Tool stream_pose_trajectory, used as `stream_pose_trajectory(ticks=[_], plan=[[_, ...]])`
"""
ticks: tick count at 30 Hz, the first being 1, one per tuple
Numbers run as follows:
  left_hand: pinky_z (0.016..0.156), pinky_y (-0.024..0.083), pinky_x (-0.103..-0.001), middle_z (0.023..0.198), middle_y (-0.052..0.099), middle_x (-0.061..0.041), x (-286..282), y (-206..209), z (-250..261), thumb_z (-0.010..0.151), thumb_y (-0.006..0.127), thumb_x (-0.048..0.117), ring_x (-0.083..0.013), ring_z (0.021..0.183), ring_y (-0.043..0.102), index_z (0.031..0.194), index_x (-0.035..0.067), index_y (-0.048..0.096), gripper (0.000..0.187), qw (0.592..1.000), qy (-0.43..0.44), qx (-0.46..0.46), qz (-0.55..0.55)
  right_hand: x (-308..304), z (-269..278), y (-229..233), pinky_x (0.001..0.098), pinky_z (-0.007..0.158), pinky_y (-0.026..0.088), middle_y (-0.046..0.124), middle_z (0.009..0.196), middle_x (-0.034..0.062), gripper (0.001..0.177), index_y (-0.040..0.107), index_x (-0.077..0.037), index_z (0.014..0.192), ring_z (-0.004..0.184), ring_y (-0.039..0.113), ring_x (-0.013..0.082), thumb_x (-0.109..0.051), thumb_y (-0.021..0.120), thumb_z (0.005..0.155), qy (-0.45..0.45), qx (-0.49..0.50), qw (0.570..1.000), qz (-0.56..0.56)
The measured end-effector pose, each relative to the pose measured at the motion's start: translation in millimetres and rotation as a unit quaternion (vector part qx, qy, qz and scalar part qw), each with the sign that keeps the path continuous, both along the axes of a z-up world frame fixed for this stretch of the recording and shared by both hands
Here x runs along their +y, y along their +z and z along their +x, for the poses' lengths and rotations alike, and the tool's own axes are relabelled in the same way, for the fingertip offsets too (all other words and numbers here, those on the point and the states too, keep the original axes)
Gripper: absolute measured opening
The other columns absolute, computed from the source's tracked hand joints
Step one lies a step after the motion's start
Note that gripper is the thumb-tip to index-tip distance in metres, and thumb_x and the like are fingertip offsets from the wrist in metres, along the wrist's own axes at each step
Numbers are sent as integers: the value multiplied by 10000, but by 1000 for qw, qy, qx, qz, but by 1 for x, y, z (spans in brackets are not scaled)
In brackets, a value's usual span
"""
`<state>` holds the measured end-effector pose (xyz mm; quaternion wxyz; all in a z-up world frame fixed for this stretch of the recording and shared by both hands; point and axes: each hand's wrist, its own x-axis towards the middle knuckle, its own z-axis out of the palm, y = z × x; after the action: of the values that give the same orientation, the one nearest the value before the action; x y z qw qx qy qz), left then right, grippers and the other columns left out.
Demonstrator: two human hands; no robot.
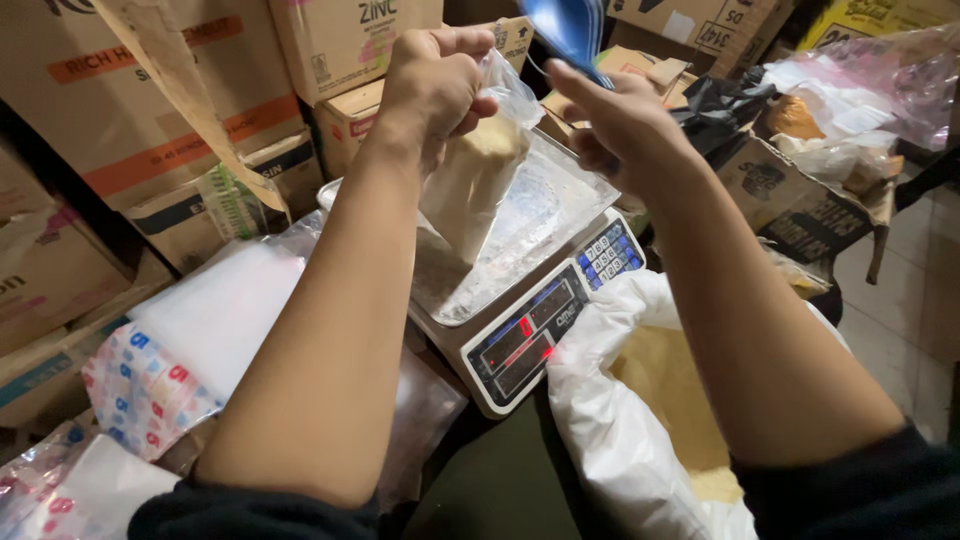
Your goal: The person scoops a yellow powder from a large sack into a small plastic bag placed on a digital scale. They adjust the amount using a scoop to reach a target weight, then tie the bag and set it aside. The process is repeated for multiple bags.
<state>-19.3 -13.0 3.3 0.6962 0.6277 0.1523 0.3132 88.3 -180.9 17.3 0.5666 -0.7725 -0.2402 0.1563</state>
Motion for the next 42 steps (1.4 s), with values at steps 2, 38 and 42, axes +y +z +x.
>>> stream_pose_trajectory(ticks=[2,38,42], plan=[[369,466,-208,906,776,-124,13,1,1,817,523,-90,-75,514,651,1151,43,751,426,1000,-4,20,17,24,7,-2,247,400,310,556,629,-38,262,610,-63,857,467,422,63,-259,779,894,65,55,996,21],[1013,495,-422,1208,599,-214,-37,-116,70,693,788,108,-371,1189,595,1194,63,480,589,914,33,292,279,-21,56,-156,267,391,356,604,644,41,217,600,-54,843,506,589,125,-55,812,800,-17,63,997,-32],[983,540,-386,1139,689,-221,-31,-121,73,731,711,69,-353,1137,645,1142,42,574,434,920,34,253,297,-65,59,-114,268,399,274,534,651,-24,247,747,-42,935,471,391,62,-286,767,911,53,16,997,-60]])
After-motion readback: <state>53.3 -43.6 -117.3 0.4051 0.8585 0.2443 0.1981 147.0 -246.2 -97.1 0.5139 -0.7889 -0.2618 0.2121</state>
